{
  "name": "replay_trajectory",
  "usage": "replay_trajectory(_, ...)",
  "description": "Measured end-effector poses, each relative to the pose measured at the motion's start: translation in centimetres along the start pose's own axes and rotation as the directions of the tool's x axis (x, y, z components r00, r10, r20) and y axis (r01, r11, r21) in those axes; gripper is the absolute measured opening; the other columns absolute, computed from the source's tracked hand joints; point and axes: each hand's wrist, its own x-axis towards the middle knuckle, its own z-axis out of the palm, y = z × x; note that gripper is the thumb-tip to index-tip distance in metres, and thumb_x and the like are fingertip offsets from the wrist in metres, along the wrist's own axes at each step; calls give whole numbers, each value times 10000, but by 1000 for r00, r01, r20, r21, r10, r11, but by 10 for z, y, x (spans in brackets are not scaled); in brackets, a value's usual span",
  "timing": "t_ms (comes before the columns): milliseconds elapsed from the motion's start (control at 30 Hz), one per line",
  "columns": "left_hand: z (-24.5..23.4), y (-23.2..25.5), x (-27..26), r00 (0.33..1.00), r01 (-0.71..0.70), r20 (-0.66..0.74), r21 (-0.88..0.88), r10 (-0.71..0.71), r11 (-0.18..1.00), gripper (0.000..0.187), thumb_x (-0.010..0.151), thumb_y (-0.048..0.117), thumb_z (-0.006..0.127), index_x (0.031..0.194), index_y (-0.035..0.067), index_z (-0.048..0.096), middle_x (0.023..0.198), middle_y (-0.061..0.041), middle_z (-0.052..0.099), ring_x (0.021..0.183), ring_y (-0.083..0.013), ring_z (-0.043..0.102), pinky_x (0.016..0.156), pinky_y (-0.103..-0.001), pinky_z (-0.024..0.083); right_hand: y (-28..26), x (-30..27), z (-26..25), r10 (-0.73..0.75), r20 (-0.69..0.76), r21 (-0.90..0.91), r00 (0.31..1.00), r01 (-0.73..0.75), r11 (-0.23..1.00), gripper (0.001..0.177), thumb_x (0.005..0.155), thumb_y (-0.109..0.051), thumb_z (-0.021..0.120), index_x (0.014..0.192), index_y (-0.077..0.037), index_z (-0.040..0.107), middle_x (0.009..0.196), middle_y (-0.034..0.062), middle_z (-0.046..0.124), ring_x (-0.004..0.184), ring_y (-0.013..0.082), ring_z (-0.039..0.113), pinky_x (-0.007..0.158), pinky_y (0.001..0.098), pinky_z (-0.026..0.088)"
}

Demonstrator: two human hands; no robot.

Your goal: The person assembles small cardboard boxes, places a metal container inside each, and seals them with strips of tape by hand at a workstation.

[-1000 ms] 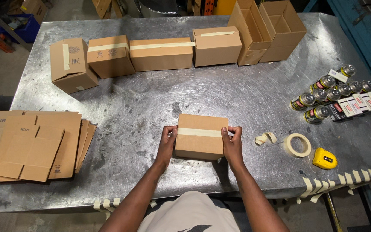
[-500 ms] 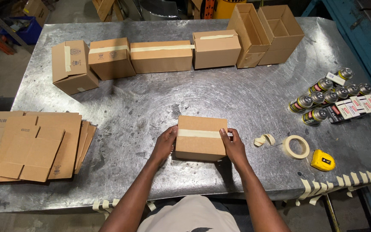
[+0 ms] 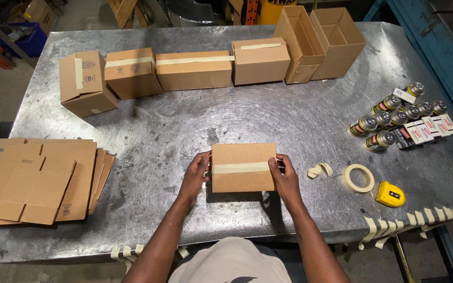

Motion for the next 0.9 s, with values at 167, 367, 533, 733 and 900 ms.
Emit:
replay_trajectory(167, -5, -9, 12, 992, -104, -104, -333, 73, 937, 528, 1261, 549, 465, 1437, 105, 691, 1538, -126, 671, 1277, -263, 702, 1038, -437, 603, 27, 23, -11, -178, 134, 305, 975, 130, 944, 932, 1194, -849, 200, 1517, -105, 659, 1533, 144, 662, 1445, 333, 633, 1217, 525, 490)
replay_trajectory(367, -4, -1, 14, 973, -231, -108, -414, 205, 881, 662, 1244, 573, 514, 1647, 66, 650, 1277, -36, 627, 1266, -197, 693, 1182, -382, 563, 2, 1, -3, -212, 171, 469, 962, 110, 876, 1008, 1173, -843, 170, 1734, -74, 500, 1616, 154, 524, 1626, 432, 537, 1376, 646, 357)
replay_trajectory(533, 11, -17, 0, 988, -137, -99, -222, 118, 965, 713, 1200, 585, 577, 1723, 100, 569, 1740, -311, 468, 1718, -585, 326, 1436, -736, 193, 23, 3, 3, -119, 150, 322, 982, 65, 944, 951, 1175, -794, 301, 1814, -96, 407, 1774, 230, 392, 1708, 540, 368, 1380, 728, 294)
replay_trajectory(733, 24, -59, 4, 992, -118, -67, -311, 103, 943, 595, 1196, 464, 697, 1647, 89, 596, 1592, -92, 609, 1515, -263, 631, 1332, -482, 472, 58, 19, 5, 17, 107, 302, 994, -48, 952, 858, 1207, -690, 476, 1846, -122, 399, 1890, 229, 307, 1793, 552, 201, 1432, 754, 166)
replay_trajectory(900, 25, -70, 12, 991, -137, -34, -272, 133, 953, 601, 1157, 416, 785, 1611, 63, 612, 1647, -148, 603, 1547, -332, 659, 1361, -523, 465, 76, 29, -1, 83, 84, 341, 993, -107, 934, 880, 1201, -690, 526, 1851, -109, 411, 1895, 254, 324, 1777, 580, 231, 1435, 742, 207)
